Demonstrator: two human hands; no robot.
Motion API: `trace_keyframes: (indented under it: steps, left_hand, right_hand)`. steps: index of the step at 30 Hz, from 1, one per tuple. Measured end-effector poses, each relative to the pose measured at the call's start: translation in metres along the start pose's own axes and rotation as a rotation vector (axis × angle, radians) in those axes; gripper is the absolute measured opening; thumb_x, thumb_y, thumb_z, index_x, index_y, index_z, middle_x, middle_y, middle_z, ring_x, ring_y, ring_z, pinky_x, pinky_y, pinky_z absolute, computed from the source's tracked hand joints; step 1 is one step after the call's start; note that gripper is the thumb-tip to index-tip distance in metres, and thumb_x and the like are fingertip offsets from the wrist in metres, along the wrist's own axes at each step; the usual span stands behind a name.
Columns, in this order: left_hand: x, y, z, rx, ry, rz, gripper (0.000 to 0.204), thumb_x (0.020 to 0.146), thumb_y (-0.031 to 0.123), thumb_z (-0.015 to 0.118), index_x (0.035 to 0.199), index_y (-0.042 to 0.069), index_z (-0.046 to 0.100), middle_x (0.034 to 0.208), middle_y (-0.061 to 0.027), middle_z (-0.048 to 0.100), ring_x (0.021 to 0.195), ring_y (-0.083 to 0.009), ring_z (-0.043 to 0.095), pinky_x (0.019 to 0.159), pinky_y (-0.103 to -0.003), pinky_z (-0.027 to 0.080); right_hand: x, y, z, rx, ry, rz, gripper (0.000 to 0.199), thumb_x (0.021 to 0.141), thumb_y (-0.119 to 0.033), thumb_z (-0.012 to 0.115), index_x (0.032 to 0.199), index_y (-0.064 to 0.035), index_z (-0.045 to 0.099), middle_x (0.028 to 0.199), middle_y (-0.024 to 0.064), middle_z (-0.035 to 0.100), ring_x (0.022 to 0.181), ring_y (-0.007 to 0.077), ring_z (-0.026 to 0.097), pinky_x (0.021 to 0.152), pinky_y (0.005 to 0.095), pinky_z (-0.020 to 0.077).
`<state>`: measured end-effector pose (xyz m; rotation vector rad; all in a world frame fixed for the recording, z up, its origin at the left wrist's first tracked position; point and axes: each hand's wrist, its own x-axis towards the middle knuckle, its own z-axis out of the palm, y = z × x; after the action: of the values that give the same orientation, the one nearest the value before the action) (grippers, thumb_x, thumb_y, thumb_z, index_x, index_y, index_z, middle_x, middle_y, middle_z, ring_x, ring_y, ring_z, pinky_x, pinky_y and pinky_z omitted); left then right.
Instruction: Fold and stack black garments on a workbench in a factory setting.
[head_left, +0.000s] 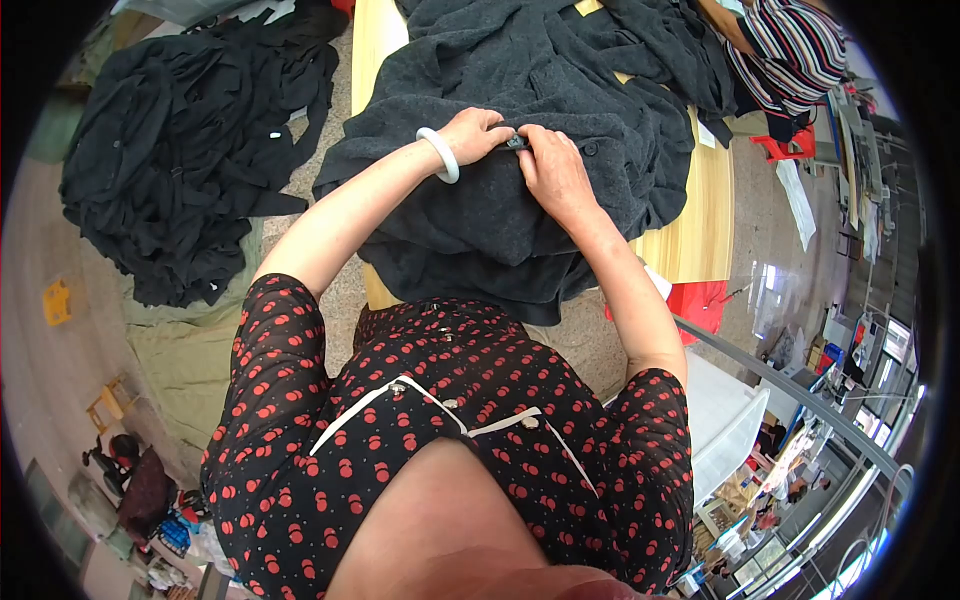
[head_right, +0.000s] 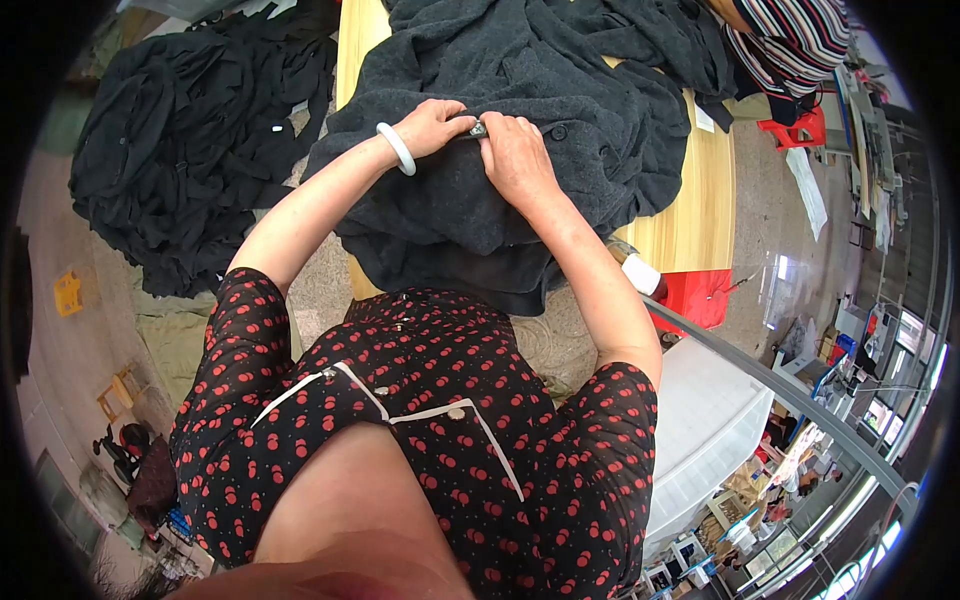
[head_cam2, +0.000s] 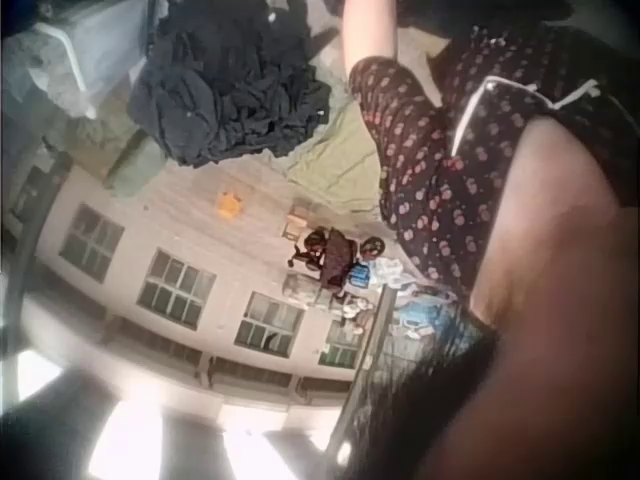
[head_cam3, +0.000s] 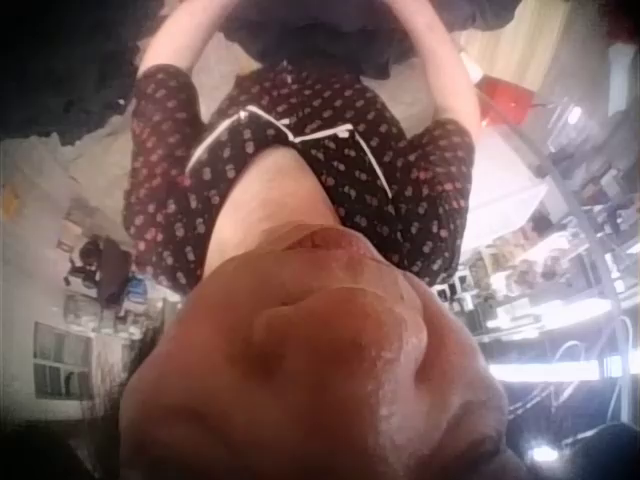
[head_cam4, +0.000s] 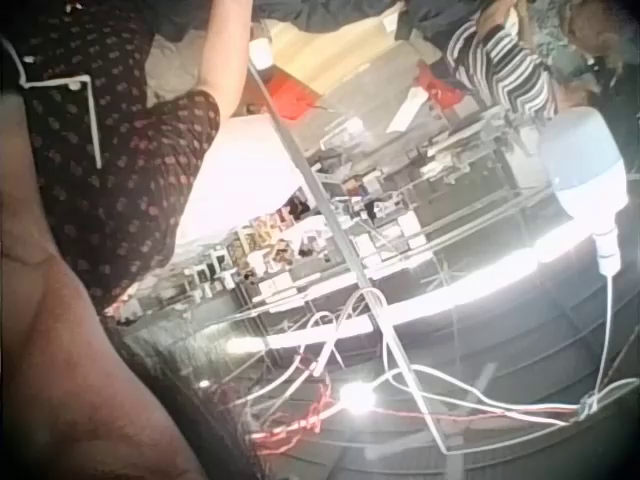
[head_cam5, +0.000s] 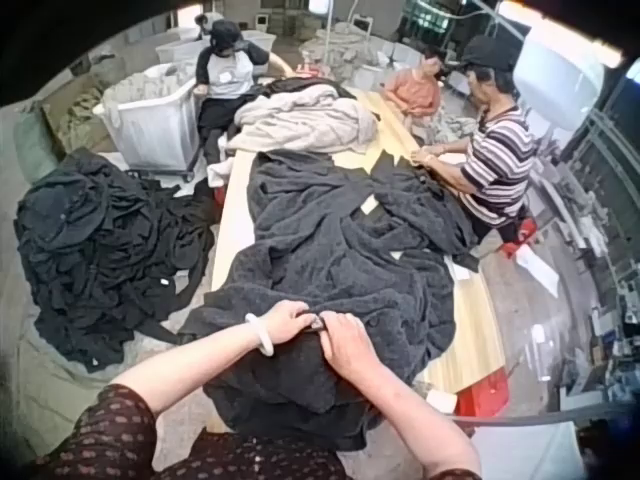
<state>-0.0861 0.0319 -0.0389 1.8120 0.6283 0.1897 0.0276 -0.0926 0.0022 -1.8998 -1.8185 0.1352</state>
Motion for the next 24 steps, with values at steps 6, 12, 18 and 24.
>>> trace_keyframes:
  steps: [6,12,18,24]
  left_hand:
    - [-0.005,0.008,0.001,0.315,0.075,0.130,0.027,0.080,0.022,0.053,0.079,-0.005,0.055,0.076,-0.0205,0.057,0.075,-0.0304,0.057,0.069,-0.037,0.043]
    - [-0.013,0.019,-0.001,0.388,-0.035,0.171,0.032,0.079,0.025,0.054,0.082,-0.006,0.052,0.085,-0.0239,0.055,0.084,-0.0375,0.053,0.073,-0.039,0.042]
    - [-0.016,0.006,0.011,0.439,0.074,0.257,0.023,0.080,0.016,0.048,0.088,-0.005,0.051,0.087,-0.0232,0.054,0.085,-0.0377,0.052,0.074,-0.041,0.042]
    - [-0.016,0.010,0.011,0.490,0.120,0.268,0.018,0.077,0.009,0.045,0.087,-0.005,0.051,0.084,-0.0213,0.053,0.083,-0.0361,0.053,0.074,-0.041,0.043]
  right_hand:
    - [-0.001,0.001,0.002,-0.202,0.005,-0.077,0.019,0.076,-0.008,0.055,0.093,-0.0024,0.053,0.079,0.0112,0.053,0.077,0.0269,0.051,0.071,0.0363,0.0413]
    - [-0.002,0.009,0.003,-0.195,-0.004,-0.094,0.018,0.077,-0.008,0.054,0.093,-0.0018,0.054,0.078,0.0113,0.052,0.077,0.0267,0.051,0.071,0.0361,0.0410]
    - [0.000,0.010,0.001,-0.154,-0.036,-0.099,0.017,0.076,-0.008,0.053,0.092,-0.0012,0.054,0.078,0.0120,0.053,0.077,0.0273,0.051,0.071,0.0361,0.0409]
    - [0.002,0.010,0.000,-0.157,-0.006,-0.142,0.002,0.074,-0.004,0.048,0.076,-0.0032,0.049,0.073,0.0109,0.051,0.074,0.0272,0.050,0.069,0.0370,0.0400]
